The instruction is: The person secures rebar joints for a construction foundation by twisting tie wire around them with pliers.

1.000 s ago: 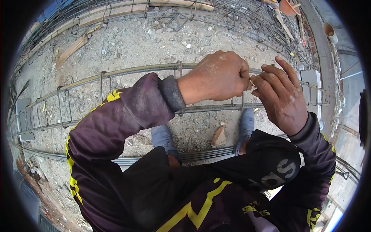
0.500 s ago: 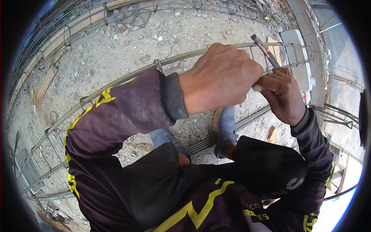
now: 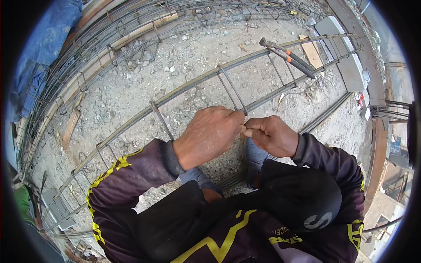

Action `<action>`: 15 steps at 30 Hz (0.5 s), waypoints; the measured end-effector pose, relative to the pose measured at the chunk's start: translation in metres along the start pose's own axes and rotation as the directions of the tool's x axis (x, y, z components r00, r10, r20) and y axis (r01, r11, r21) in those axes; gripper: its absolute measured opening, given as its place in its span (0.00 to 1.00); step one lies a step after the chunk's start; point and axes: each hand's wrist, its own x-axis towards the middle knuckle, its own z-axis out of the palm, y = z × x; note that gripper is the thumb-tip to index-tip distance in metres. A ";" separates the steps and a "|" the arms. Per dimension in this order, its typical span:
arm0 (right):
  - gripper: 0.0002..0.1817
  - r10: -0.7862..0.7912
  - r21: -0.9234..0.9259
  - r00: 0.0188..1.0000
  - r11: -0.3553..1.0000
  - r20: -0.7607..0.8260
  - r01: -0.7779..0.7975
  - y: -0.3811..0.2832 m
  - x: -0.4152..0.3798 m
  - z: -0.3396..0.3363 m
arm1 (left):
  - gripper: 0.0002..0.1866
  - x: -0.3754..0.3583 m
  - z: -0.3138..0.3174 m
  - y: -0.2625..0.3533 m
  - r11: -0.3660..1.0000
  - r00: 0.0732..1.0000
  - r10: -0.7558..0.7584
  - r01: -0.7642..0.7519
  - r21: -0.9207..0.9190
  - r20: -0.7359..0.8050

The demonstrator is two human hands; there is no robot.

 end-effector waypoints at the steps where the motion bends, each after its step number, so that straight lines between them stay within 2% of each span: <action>1: 0.09 0.020 0.158 0.999 0.987 0.043 -0.027 0.017 -0.001 0.007 | 0.05 -0.003 0.002 -0.001 1.000 1.000 -0.012 0.012 0.011 -0.011; 2: 0.09 0.034 0.315 0.995 0.947 0.095 -0.062 0.029 -0.001 0.012 | 0.05 -0.008 0.004 -0.002 0.999 0.999 -0.028 0.029 0.020 -0.019; 5: 0.11 0.021 0.583 0.984 0.804 0.177 -0.122 0.049 -0.001 0.017 | 0.05 -0.011 0.012 -0.002 0.998 0.997 -0.062 0.061 0.034 0.037; 6: 0.11 -0.041 0.575 0.994 0.818 0.098 -0.023 0.050 -0.001 0.025 | 0.04 -0.009 0.014 -0.001 0.997 0.995 -0.070 0.067 0.036 0.070; 9: 0.11 -0.209 0.330 0.965 0.910 -0.155 0.250 0.073 0.007 0.039 | 0.04 0.005 0.013 0.004 0.991 0.980 -0.104 0.088 0.098 0.167; 12: 0.13 -0.187 0.664 0.978 0.720 -0.094 0.202 0.094 0.010 0.047 | 0.08 0.017 0.023 0.004 0.993 0.985 -0.096 0.085 0.083 0.141; 15: 0.15 -0.040 0.924 0.985 0.355 0.169 -0.144 0.107 0.009 0.053 | 0.14 0.035 0.016 0.010 0.971 0.969 -0.238 0.238 0.012 0.060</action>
